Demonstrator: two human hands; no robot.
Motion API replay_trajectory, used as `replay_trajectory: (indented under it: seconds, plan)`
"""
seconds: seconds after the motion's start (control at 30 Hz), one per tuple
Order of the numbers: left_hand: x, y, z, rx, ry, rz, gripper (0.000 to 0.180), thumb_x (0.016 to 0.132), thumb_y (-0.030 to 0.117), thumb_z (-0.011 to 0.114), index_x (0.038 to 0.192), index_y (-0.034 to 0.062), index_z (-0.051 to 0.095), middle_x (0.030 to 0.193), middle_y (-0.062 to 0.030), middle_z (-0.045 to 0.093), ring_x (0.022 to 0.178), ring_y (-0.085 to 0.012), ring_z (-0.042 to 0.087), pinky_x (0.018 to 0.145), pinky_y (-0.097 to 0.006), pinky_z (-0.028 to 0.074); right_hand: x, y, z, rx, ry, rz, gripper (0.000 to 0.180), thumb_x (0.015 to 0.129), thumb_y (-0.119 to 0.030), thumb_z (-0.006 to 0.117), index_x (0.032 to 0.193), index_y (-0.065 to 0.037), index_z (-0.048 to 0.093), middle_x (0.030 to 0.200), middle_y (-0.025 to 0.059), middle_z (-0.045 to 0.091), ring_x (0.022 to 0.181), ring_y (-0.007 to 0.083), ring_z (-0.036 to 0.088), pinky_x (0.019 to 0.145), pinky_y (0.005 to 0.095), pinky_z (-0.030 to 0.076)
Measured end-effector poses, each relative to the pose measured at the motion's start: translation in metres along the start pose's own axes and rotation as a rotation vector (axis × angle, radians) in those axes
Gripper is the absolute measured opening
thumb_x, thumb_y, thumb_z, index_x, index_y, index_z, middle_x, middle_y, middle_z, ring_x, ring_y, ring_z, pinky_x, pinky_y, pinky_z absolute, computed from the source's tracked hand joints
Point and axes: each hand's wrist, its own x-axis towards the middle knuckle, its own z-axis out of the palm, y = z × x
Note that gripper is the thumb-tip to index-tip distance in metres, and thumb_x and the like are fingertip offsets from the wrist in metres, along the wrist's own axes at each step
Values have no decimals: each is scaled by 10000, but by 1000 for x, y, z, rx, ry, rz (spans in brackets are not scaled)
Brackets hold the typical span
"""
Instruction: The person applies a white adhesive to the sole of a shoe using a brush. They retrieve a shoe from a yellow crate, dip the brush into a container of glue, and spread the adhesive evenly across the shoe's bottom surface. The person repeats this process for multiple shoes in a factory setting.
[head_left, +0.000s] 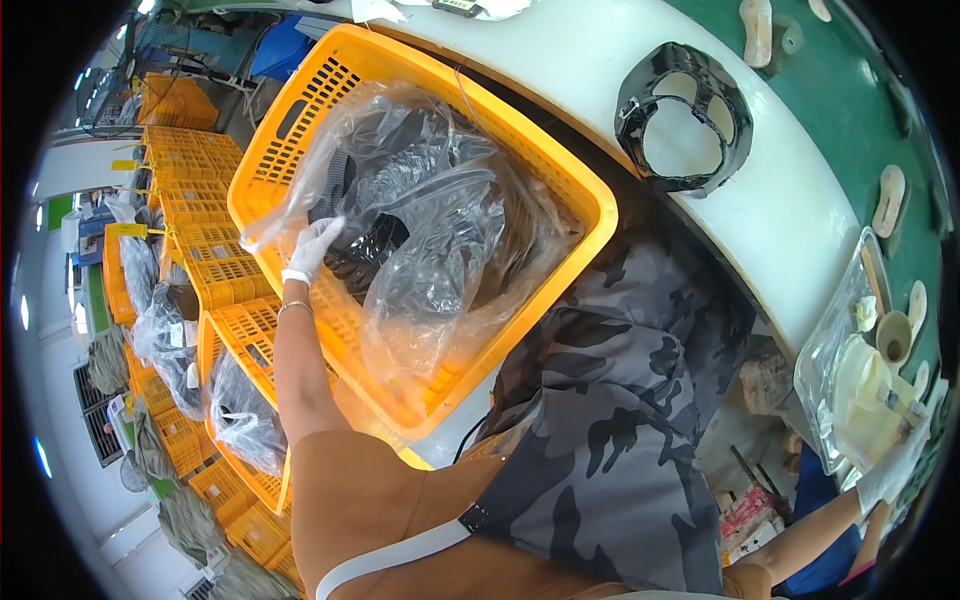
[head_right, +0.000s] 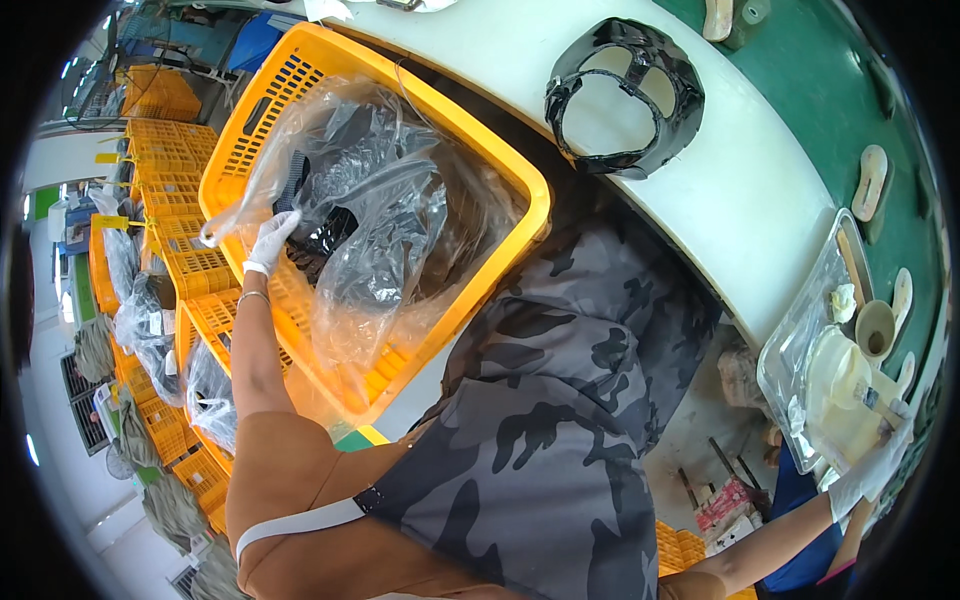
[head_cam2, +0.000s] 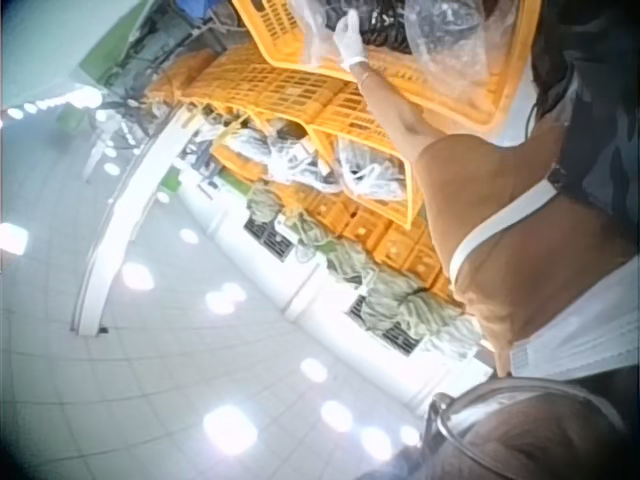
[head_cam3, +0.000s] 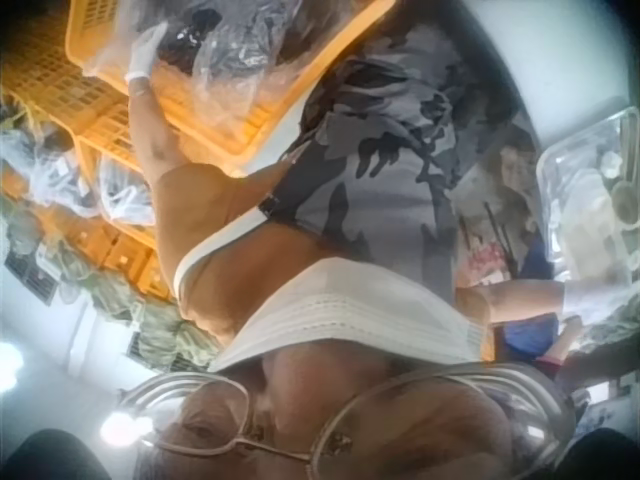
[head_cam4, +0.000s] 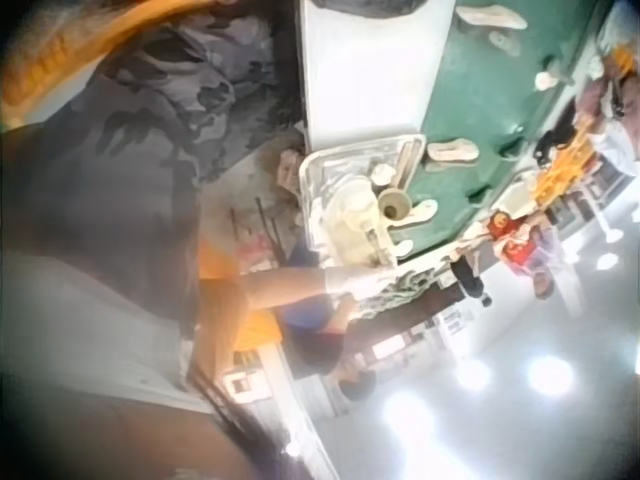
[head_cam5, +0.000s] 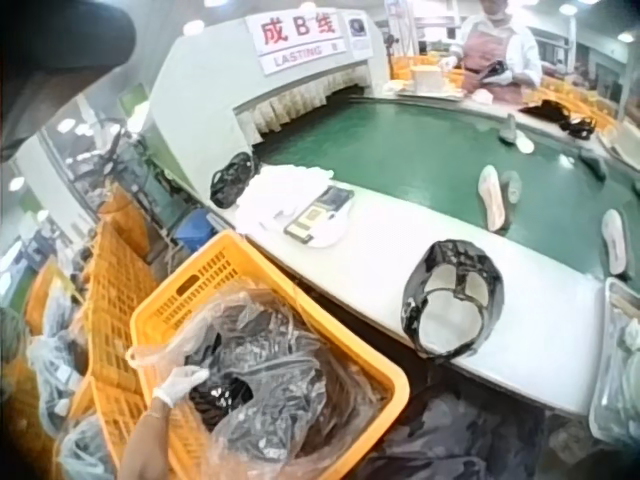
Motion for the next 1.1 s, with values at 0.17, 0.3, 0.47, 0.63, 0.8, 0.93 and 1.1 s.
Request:
replay_trajectory:
  seconds: [0.17, 0.3, 0.47, 0.63, 0.8, 0.93, 1.1]
  plan:
    - [-7, 17, 37, 729, -62, 89, 971, 698, 474, 785, 1366, -93, 369, 1275, -270, 537, 1196, -324, 542, 1018, -355, 403, -3, -9, 7, -18, 28, 38, 383, 1017, -331, 379, 1099, -37, 611, 1016, 28, 584, 871, 107, 466, 817, 247, 372]
    - [-3, 40, 64, 839, 105, -91, 990, 667, 589, 738, 1332, -71, 417, 1185, -270, 596, 1133, -351, 581, 955, -391, 444, 0, -6, 4, 33, -3, 33, 397, 1005, -349, 386, 1088, -74, 660, 1011, 20, 611, 905, 122, 504, 832, 246, 389]
    - [-3, 61, 73, 915, 133, -232, 902, 659, 639, 713, 1176, -85, 566, 1113, -296, 620, 1081, -371, 606, 919, -406, 464, -9, -16, 11, 13, 36, 20, 398, 1013, -346, 384, 1102, -39, 621, 1016, 26, 577, 876, 106, 466, 823, 249, 371]
    - [4, 72, 98, 1015, 166, -325, 668, 706, 601, 665, 1095, 58, 674, 1141, -195, 649, 1068, -349, 624, 929, -457, 443, -15, -15, 7, -46, 43, -47, 375, 1005, -326, 409, 1094, -39, 633, 1003, 19, 586, 861, 106, 478, 807, 249, 391]
    - [16, 32, 79, 916, 295, -233, 614, 741, 501, 660, 1156, 49, 631, 1118, -214, 644, 1062, -362, 616, 927, -446, 458, -9, -8, 14, -29, 77, -124, 349, 999, -296, 438, 1083, -27, 645, 1000, 19, 616, 873, 100, 519, 798, 242, 408]
    - [2, 28, 58, 735, 445, -157, 542, 770, 482, 666, 1068, 29, 666, 1087, -238, 646, 1063, -388, 600, 921, -438, 451, -11, -6, 19, 30, 78, -135, 342, 998, -294, 448, 1079, -29, 647, 995, 14, 618, 861, 94, 515, 786, 238, 405]
    - [-22, 51, 14, 458, 533, 337, 497, 795, 304, 751, 1124, -48, 628, 988, -182, 678, 907, -277, 634, 863, -360, 476, -12, 13, 9, 13, 64, -92, 332, 996, -292, 460, 1074, -31, 650, 988, 9, 621, 845, 86, 511, 771, 232, 400]
